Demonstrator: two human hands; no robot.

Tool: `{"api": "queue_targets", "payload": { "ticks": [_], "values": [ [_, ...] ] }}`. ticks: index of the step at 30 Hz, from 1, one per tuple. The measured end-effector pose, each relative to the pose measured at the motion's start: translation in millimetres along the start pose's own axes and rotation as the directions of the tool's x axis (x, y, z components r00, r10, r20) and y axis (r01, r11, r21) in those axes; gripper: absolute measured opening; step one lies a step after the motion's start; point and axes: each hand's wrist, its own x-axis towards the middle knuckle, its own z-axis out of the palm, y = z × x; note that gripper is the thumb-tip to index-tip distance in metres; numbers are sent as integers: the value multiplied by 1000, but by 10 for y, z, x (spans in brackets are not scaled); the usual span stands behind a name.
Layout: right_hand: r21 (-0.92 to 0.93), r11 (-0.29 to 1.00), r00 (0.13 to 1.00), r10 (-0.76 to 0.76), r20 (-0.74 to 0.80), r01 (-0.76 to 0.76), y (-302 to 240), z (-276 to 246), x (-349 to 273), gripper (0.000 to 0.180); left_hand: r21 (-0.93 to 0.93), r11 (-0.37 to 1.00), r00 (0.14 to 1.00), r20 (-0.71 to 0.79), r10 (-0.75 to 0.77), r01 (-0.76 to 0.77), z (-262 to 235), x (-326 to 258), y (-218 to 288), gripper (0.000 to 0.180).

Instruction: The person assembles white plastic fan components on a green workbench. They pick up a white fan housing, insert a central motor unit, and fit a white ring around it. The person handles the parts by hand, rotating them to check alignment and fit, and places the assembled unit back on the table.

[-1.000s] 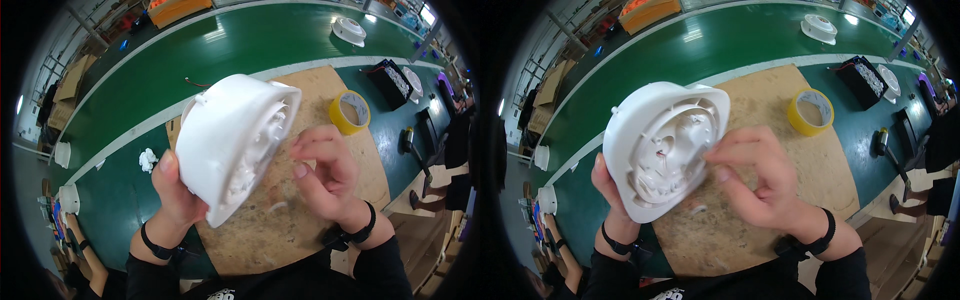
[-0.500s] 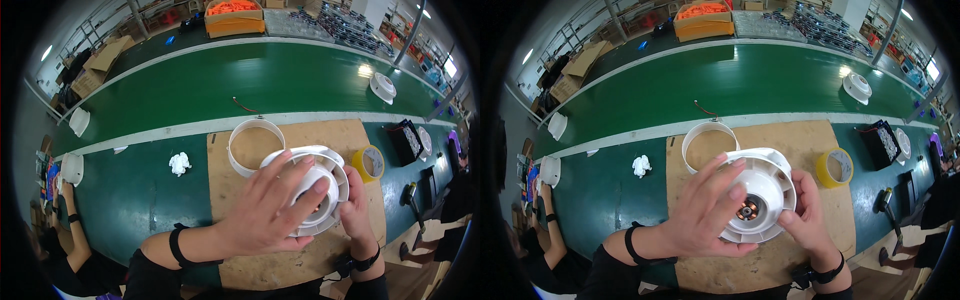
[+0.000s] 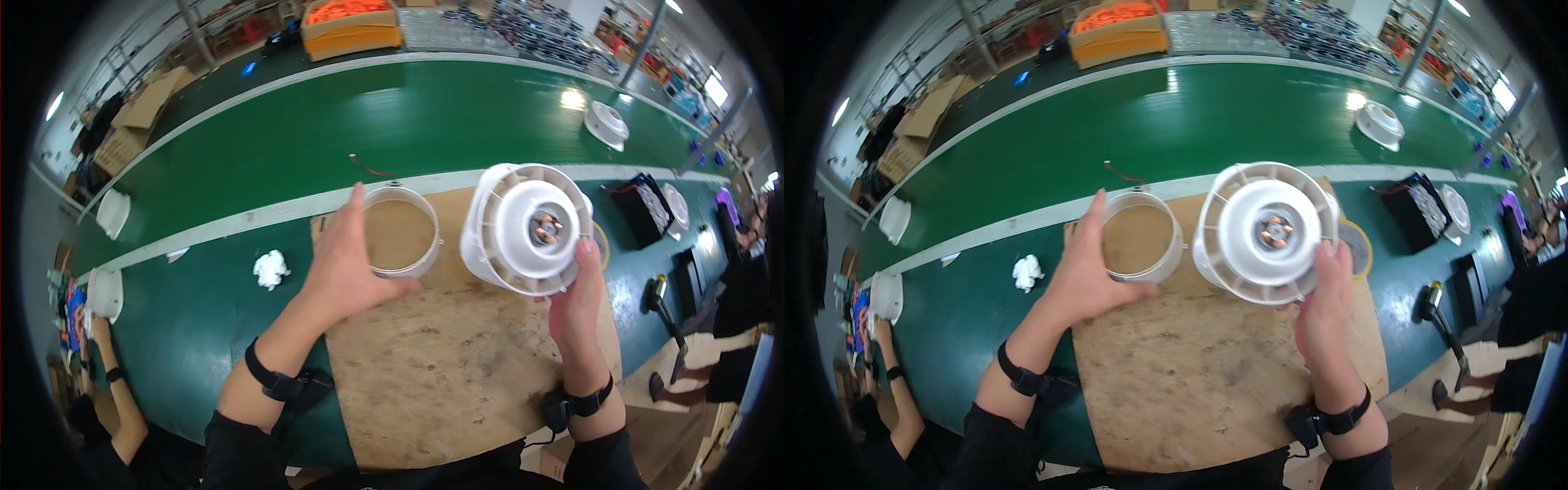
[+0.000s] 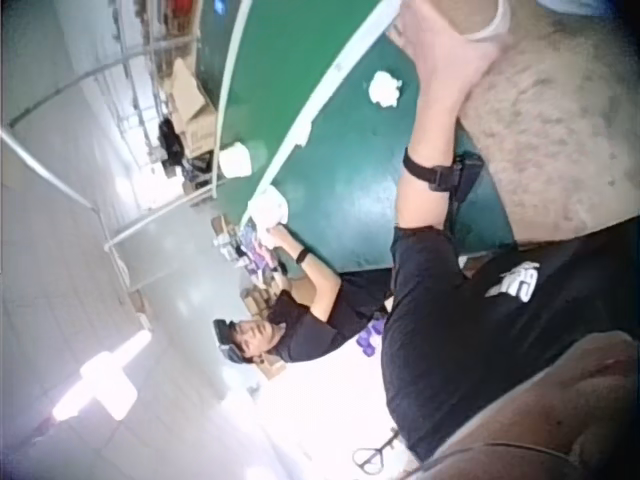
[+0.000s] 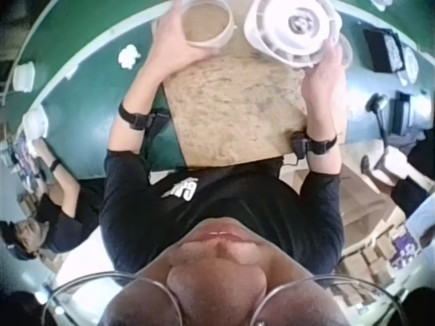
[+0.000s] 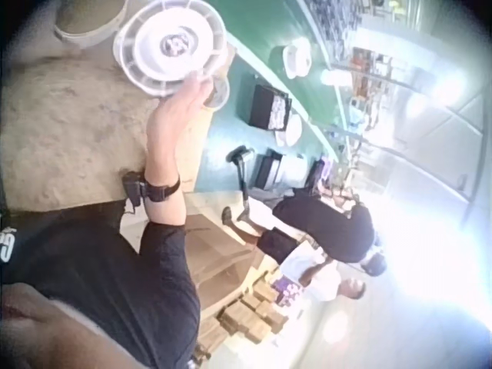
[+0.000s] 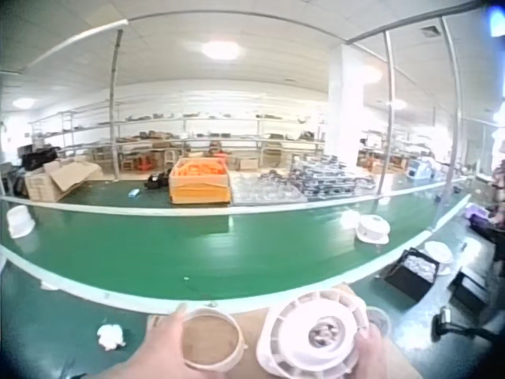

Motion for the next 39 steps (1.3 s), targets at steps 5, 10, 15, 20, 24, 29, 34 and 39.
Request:
{"api": "queue_targets", "payload": {
  "ticks": [5, 10, 15, 20, 24, 29, 34, 39],
  "values": [
    [-34, 999, 1000, 4, 10, -4, 0, 66, 19, 32, -433, 869, 929, -361, 77, -240, -63, 78, 54, 125],
    [-14, 999, 995, 30, 94, -29, 22, 137, -40, 34, -407, 752, 836, -425, 346, -519, -244, -65, 317, 133],
    [-66, 996, 974, 65, 219, -52, 0, 174, -145, 31, -487, 677, 834, -300, 463, -552, -109, -218, 585, 143],
    [10, 999, 953, 31, 302, -36, 105, 165, -191, 32, -466, 692, 829, -215, 516, -551, 49, -215, 605, 136],
    [20, 995, 952, 87, 292, -97, 77, 212, -224, 32, -406, 725, 830, -242, 502, -557, 76, -243, 575, 128],
    [30, 994, 929, 84, 361, -102, 145, 176, -238, 37, -572, 583, 807, -292, 513, -577, 210, -195, 559, 136],
    [37, 996, 896, 54, 441, -78, 138, 174, -296, 52, -506, 657, 822, -232, 520, -559, 169, -215, 566, 137],
    [43, 985, 872, 126, 474, -166, 32, 213, -346, 65, -619, 662, 901, -213, 377, -423, 259, -238, 425, 138]
  ]
}}
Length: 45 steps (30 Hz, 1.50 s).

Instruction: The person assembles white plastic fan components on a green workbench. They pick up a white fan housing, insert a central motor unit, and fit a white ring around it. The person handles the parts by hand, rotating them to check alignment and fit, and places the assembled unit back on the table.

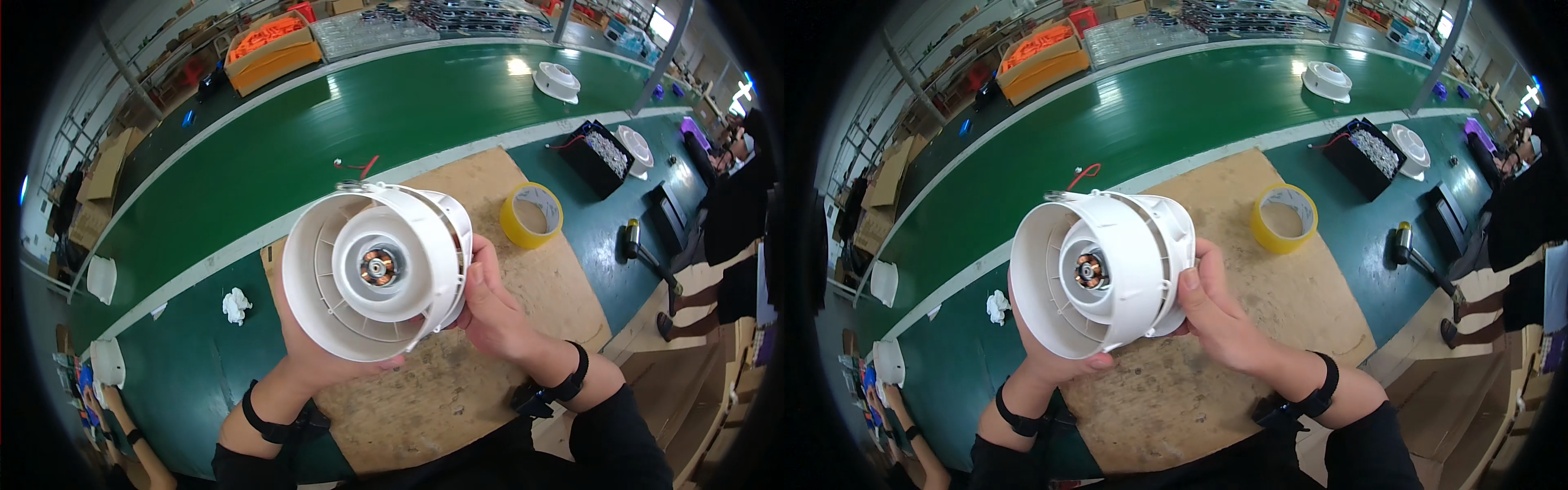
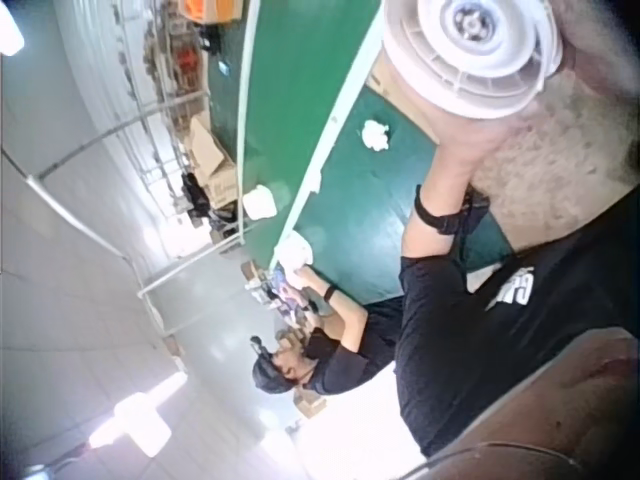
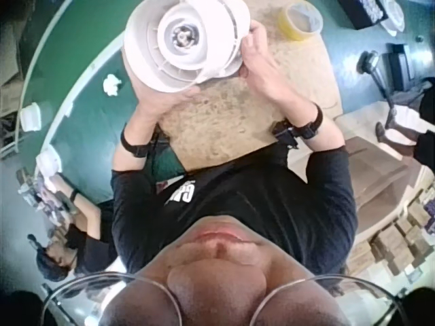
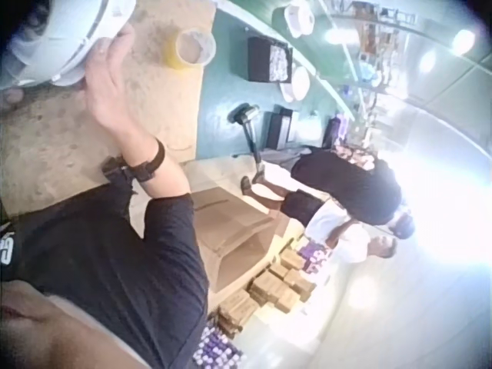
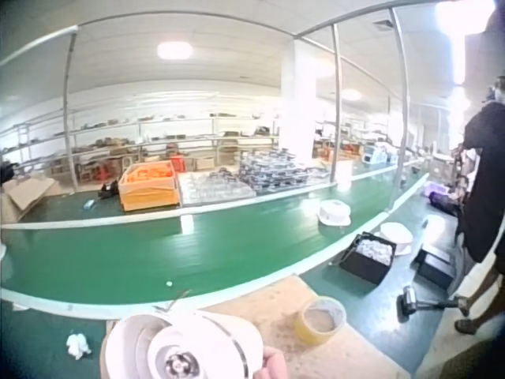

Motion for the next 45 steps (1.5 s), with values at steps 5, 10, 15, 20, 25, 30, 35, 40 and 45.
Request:
{"api": "queue_targets", "payload": {
  "ticks": [5, 10, 15, 20, 25, 30, 35, 40, 45],
  "values": [
    [123, 992, 999, 8, 39, -13, -22, 23, -18, 65, -159, 976, 979, -115, -170, 151, 99, -64, 104, 134],
    [139, 990, 998, 8, 62, -17, 0, 4, 20, 66, -171, 972, 970, -151, -188, 162, 163, -1, 209, 132],
    [120, 992, 996, 16, 83, -26, 42, 13, -1, 66, -28, 999, 982, -189, -26, 21, 196, -47, 148, 130],
    [115, 993, 995, 6, 101, -18, 41, 26, -5, 65, -132, 975, 947, -248, -206, 178, 244, -45, 286, 128],
    [98, 995, 994, 8, 108, -18, 63, 24, -4, 67, -152, 979, 958, -235, -166, 132, 262, -107, 229, 126],
    [138, 990, 997, -9, 80, -2, 74, 52, -6, 67, -215, 964, 958, -201, -202, 158, 258, -118, 321, 118],
    [115, 993, 996, -36, 76, 27, 118, 13, 0, 67, -176, 968, 966, -151, -208, 181, 179, -90, 262, 116],
    [123, 992, 998, -45, 35, 40, 55, 50, -9, 64, -160, 984, 983, -147, -106, 82, 141, -28, 241, 117],
    [191, 980, 995, -74, 65, 60, 87, 35, 4, 61, -27, 998, 986, -153, -64, 60, 195, -59, 160, 130]
  ]
}}
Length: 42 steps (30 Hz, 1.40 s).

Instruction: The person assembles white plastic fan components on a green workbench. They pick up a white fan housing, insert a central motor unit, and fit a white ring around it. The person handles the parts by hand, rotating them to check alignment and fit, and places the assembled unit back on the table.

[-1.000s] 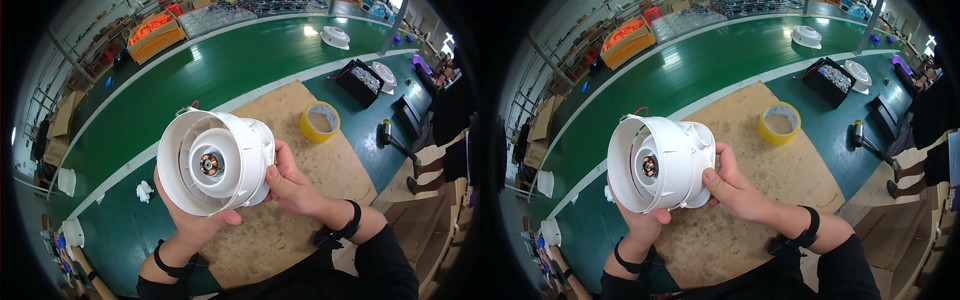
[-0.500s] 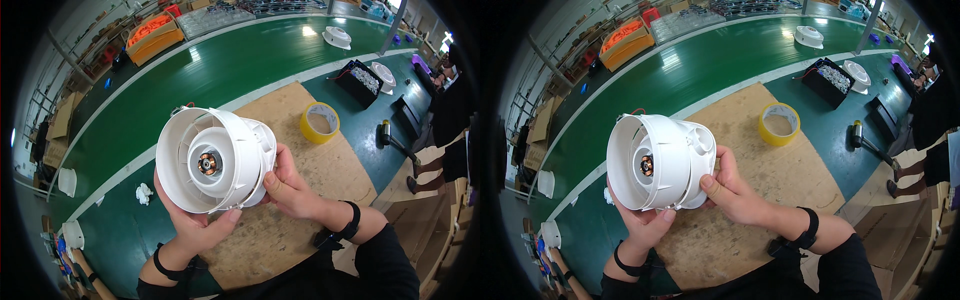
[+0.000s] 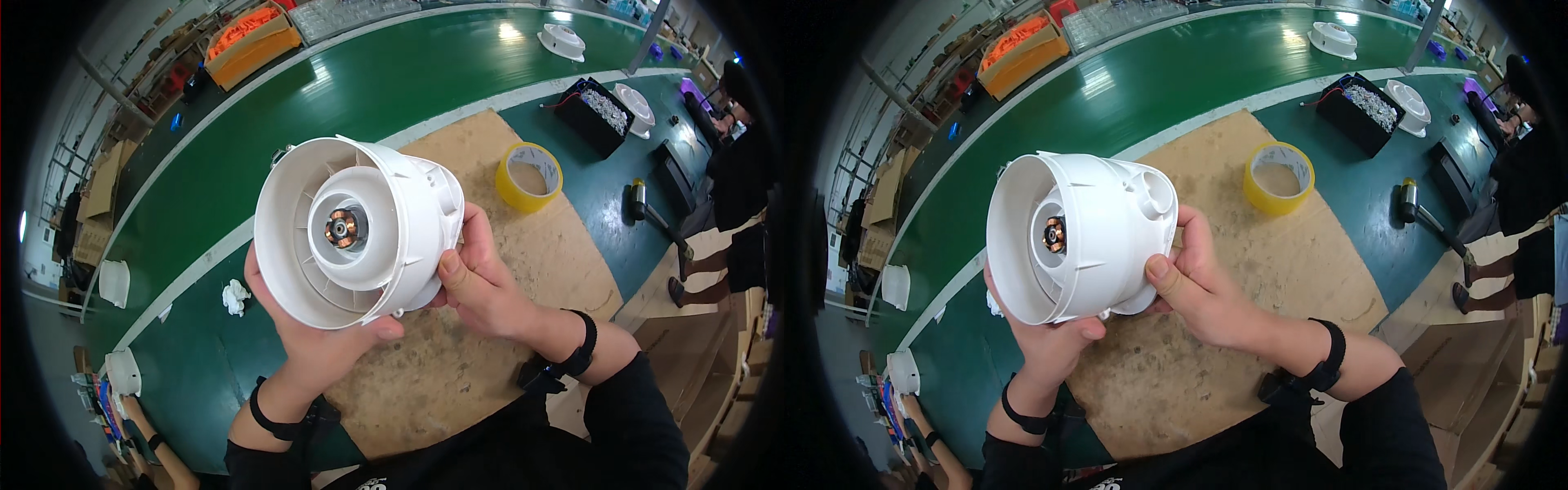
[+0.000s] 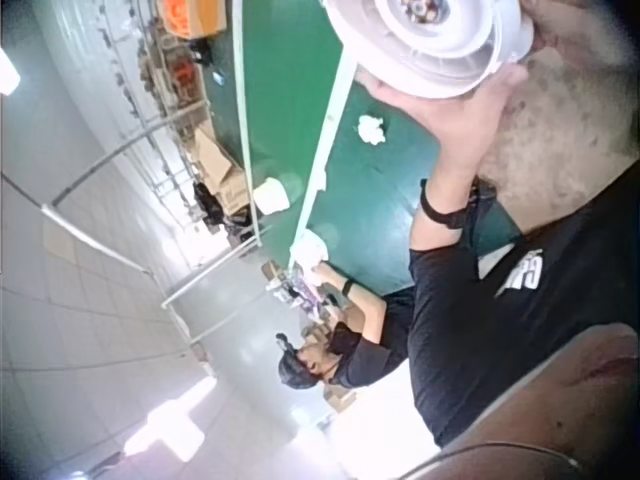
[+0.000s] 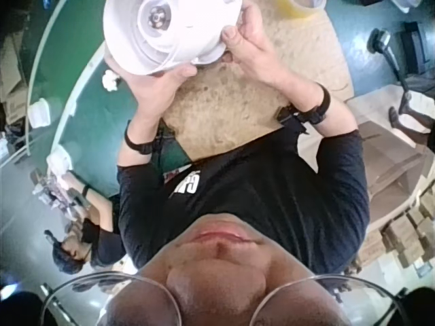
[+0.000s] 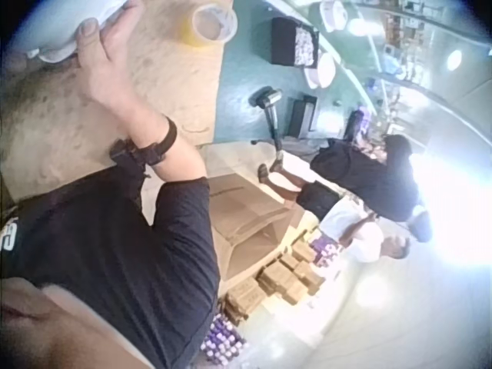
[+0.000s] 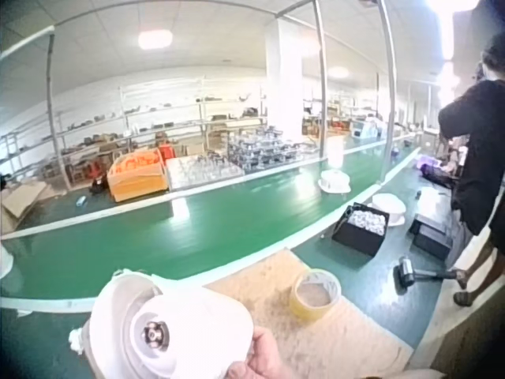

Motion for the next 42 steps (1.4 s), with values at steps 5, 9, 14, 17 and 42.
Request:
{"api": "queue_targets", "payload": {
  "ticks": [5, 9, 14, 17, 42],
  "values": [
    [-9, 1000, 1000, 18, 24, -18, 30, -35, -3, 61, -73, 993, 991, -83, -103, 97, 86, -37, 22, 132],
    [-32, 999, 1000, -2, -12, 1, 1, -5, -3, 63, -70, 971, 973, -15, -232, 230, 22, -1, 91, 130],
    [-21, 999, 998, -30, -51, 29, -22, 35, 4, 63, -40, 979, 979, 35, -201, 202, -63, 33, 66, 133],
    [-19, 1000, 999, -17, -45, 16, -31, 13, 0, 62, 0, 980, 977, 77, -198, 199, -93, 107, 106, 133],
    [-18, 1000, 1000, 10, -18, -10, 41, -35, -14, 56, -26, 989, 989, 41, -141, 142, -54, 23, 112, 130]
  ]
}}
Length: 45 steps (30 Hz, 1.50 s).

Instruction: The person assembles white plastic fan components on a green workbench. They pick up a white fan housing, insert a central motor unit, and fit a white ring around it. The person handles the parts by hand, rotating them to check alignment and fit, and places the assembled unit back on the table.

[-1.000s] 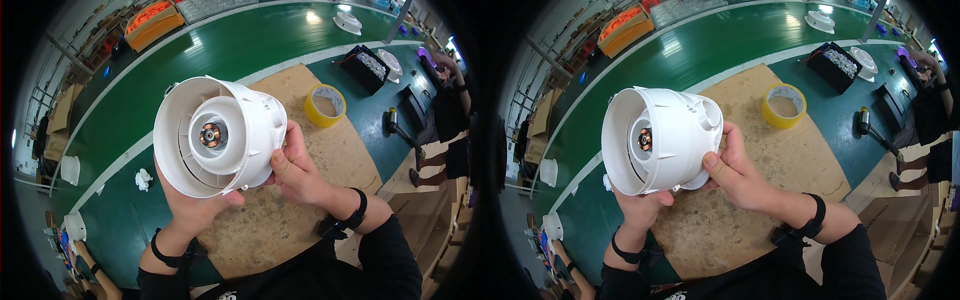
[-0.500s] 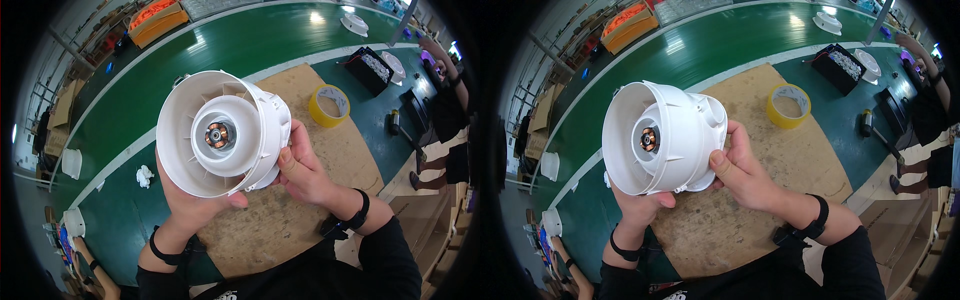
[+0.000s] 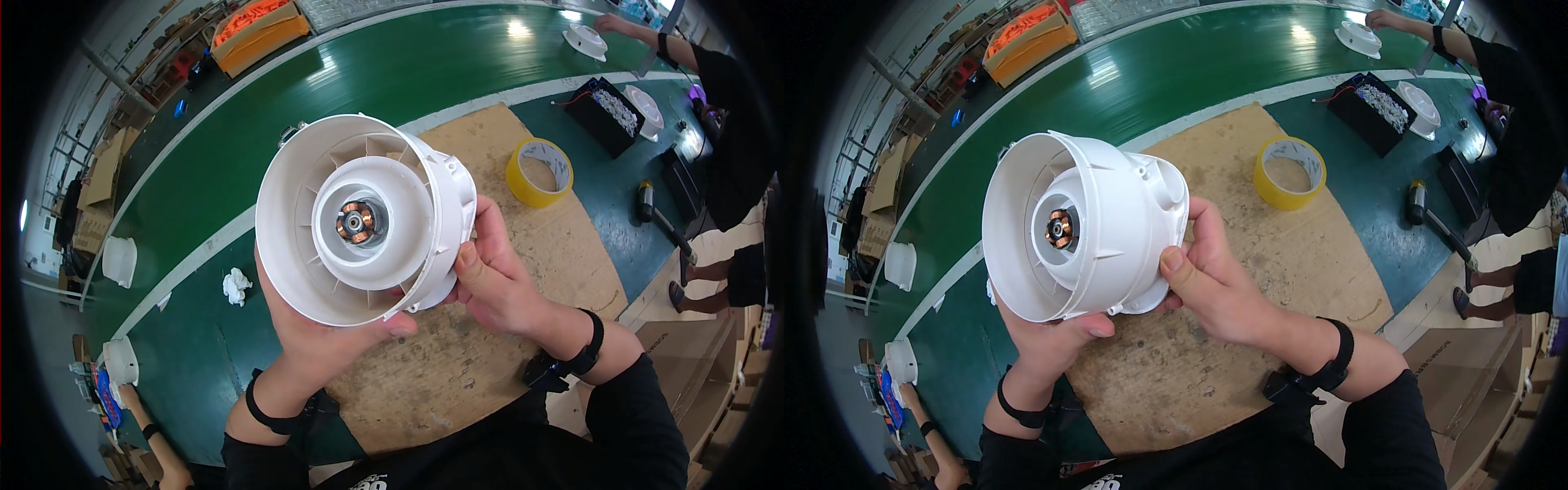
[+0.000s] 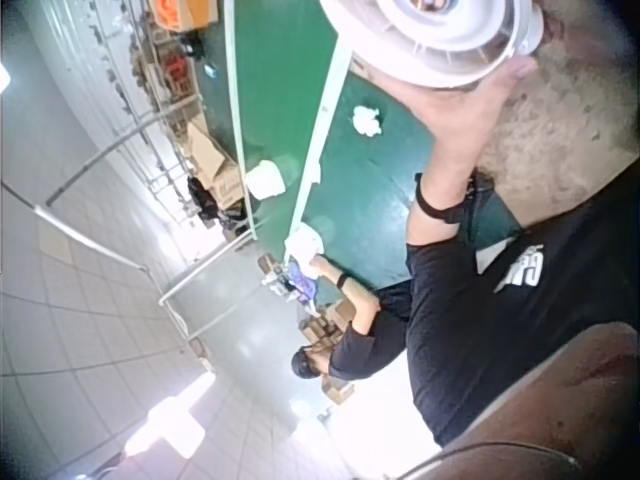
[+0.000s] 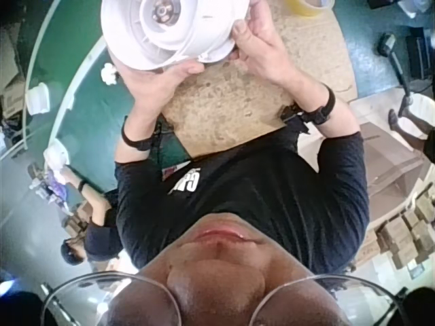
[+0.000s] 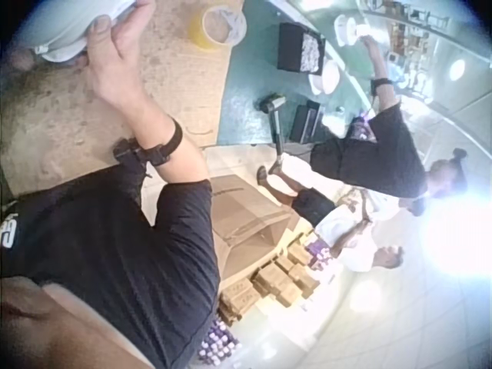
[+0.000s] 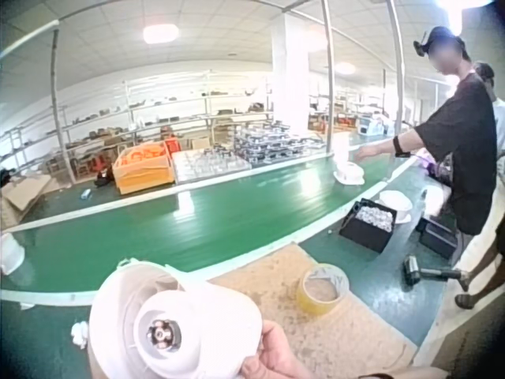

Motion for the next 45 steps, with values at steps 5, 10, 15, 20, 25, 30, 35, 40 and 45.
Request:
{"api": "queue_targets", "payload": {
  "ticks": [5, 10, 15, 20, 25, 30, 35, 40, 45],
  "values": [
    [17, 1000, 1000, 1, 4, -1, 0, -2, 12, 57, -31, 999, 1000, -21, -15, 14, 27, -34, -43, 132],
    [10, 1000, 1000, -10, 20, 10, -6, 13, 7, 60, 66, 996, 998, 11, 66, -67, -21, 12, -22, 136],
    [58, 998, 1000, -18, 25, 16, -39, 63, -11, 63, 77, 996, 999, 11, 32, -33, -8, -12, 3, 139],
    [55, 998, 997, -34, 64, 30, -17, 33, -14, 63, 82, 995, 997, 56, 45, -50, -33, 19, 54, 137],
    [49, 999, 997, -28, 74, 24, -33, 0, -11, 61, 45, 998, 993, 112, 31, -36, -66, 81, 39, 129],
    [99, 995, 999, 21, 39, -24, -67, 24, -10, 56, -45, 999, 997, 79, 26, -22, -43, 76, -30, 122],
    [125, 988, 996, 85, 41, -89, -31, -64, 20, 52, -22, 1000, 991, 131, -1, 4, -105, 144, -116, 118],
    [117, 978, 984, 174, 25, -176, -169, 32, 103, 43, -97, 993, 997, 32, -64, 67, -57, 239, -67, 108],
    [159, 969, 982, 183, 37, -187, -155, -76, 166, 47, -77, 993, 995, -17, -93, 92, -35, 403, -70, 103]
  ]
}}
